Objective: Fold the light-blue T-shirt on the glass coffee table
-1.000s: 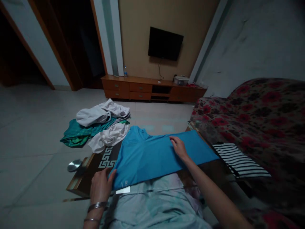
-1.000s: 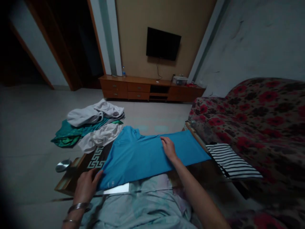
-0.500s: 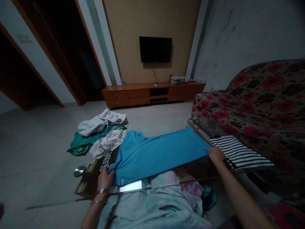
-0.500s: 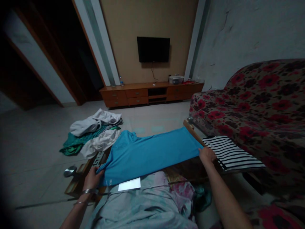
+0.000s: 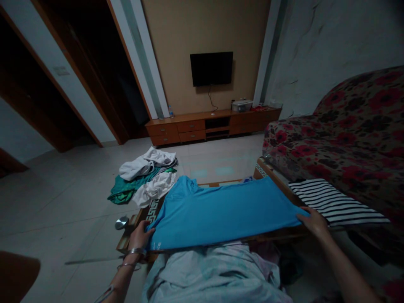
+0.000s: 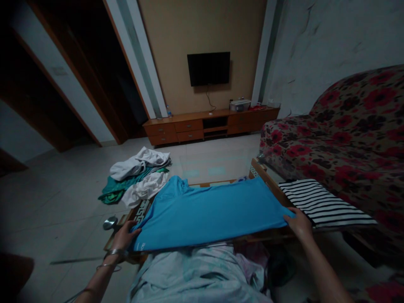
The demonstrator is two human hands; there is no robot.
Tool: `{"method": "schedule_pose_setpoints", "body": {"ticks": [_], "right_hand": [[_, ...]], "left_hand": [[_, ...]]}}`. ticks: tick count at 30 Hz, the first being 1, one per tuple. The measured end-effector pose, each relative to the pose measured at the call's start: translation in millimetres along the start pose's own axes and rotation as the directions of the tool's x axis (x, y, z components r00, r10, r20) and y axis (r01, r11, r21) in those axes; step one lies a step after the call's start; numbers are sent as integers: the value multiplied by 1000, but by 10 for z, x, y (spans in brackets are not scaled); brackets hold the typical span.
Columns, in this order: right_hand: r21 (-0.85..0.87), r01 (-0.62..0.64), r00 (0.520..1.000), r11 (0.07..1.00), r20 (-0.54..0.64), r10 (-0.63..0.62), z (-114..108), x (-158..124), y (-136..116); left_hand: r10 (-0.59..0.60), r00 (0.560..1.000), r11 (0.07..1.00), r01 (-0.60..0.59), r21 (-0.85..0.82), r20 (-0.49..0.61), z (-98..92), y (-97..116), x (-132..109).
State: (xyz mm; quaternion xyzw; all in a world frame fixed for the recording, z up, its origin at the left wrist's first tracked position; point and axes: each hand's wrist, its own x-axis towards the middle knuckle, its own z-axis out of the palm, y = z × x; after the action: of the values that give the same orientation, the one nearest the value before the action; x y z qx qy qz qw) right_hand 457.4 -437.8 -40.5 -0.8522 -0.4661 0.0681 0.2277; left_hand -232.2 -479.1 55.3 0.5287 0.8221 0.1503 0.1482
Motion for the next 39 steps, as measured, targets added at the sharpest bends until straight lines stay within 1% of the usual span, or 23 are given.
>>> {"method": "schedule_pose_setpoints", "body": {"ticks": [2, 3, 5, 6, 7, 8, 9, 11, 12, 13, 14, 16, 18, 21, 23, 24, 26, 28, 30, 32, 35, 37, 39], "right_hand": [[-120, 38, 999, 992, -22, -40, -74, -130, -14], [-191, 67, 995, 979, -53, -79, -118, -196, -103], [-291, 171, 966, 941, -138, -218, -177, -341, -468], [-296, 248, 942, 922, -149, -301, -176, -427, -736], [-256, 350, 912, 901, -129, -391, -146, -524, -1044], [-196, 461, 868, 865, -100, -486, -86, -632, -1375], [-125, 575, 809, 809, -59, -584, 3, -745, -1707], [13, 760, 649, 650, 49, -759, 239, -960, -2290], [66, 807, 581, 586, 85, -809, 367, -1046, -2508], [104, 831, 534, 546, 123, -836, 491, -1111, -2664], [129, 839, 509, 529, 157, -846, 602, -1151, -2756], [146, 827, 511, 544, 210, -834, 768, -1169, -2776], [149, 807, 536, 572, 226, -814, 849, -1135, -2667], [146, 785, 567, 602, 225, -793, 839, -1063, -2545], [141, 758, 597, 637, 243, -764, 788, -1006, -2626], [140, 740, 616, 658, 252, -747, 765, -967, -2728], [154, 713, 642, 684, 251, -725, 752, -858, -3037], [200, 705, 638, 681, 242, -731, 815, -709, -3438], [256, 688, 624, 679, 271, -733, 965, -544, -3859], [280, 639, 634, 716, 335, -697, 1177, -399, -4235], [257, 564, 676, 785, 403, -617, 1505, -266, -4633], [251, 537, 687, 805, 424, -590, 1668, -222, -4783], [260, 521, 680, 813, 450, -579, 1769, -179, -4859]], "left_hand": [[95, 994, 988, -88, 130, -47, -13, 66, -75], [165, 983, 968, -145, 204, -86, 4, 144, -115], [340, 930, 902, -282, 326, -138, 98, 362, -178], [426, 896, 861, -358, 361, -127, 177, 483, -195], [499, 862, 817, -433, 380, -91, 274, 596, -201], [556, 830, 775, -499, 389, -43, 385, 693, -195], [598, 802, 736, -553, 390, 9, 501, 768, -178], [639, 763, 683, -620, 387, 95, 719, 844, -122], [646, 754, 668, -635, 387, 123, 806, 850, -90], [649, 748, 658, -644, 390, 139, 872, 842, -59], [650, 746, 653, -646, 395, 147, 918, 826, -32], [649, 745, 649, -647, 401, 153, 954, 787, 1], [646, 746, 650, -649, 396, 161, 947, 760, 3], [633, 753, 665, -648, 371, 181, 913, 774, 3], [611, 768, 691, -636, 342, 192, 878, 844, 75], [597, 782, 712, -620, 329, 182, 853, 904, 154], [568, 816, 763, -572, 302, 110, 784, 1077, 418], [535, 845, 812, -514, 274, 1, 711, 1293, 808], [487, 870, 853, -457, 253, -72, 667, 1504, 1267], [429, 897, 885, -393, 249, -109, 675, 1662, 1716], [352, 927, 914, -311, 259, -130, 773, 1753, 2233], [326, 940, 920, -291, 261, -103, 855, 1736, 2446], [330, 943, 917, -306, 258, -54, 917, 1685, 2573]]}}
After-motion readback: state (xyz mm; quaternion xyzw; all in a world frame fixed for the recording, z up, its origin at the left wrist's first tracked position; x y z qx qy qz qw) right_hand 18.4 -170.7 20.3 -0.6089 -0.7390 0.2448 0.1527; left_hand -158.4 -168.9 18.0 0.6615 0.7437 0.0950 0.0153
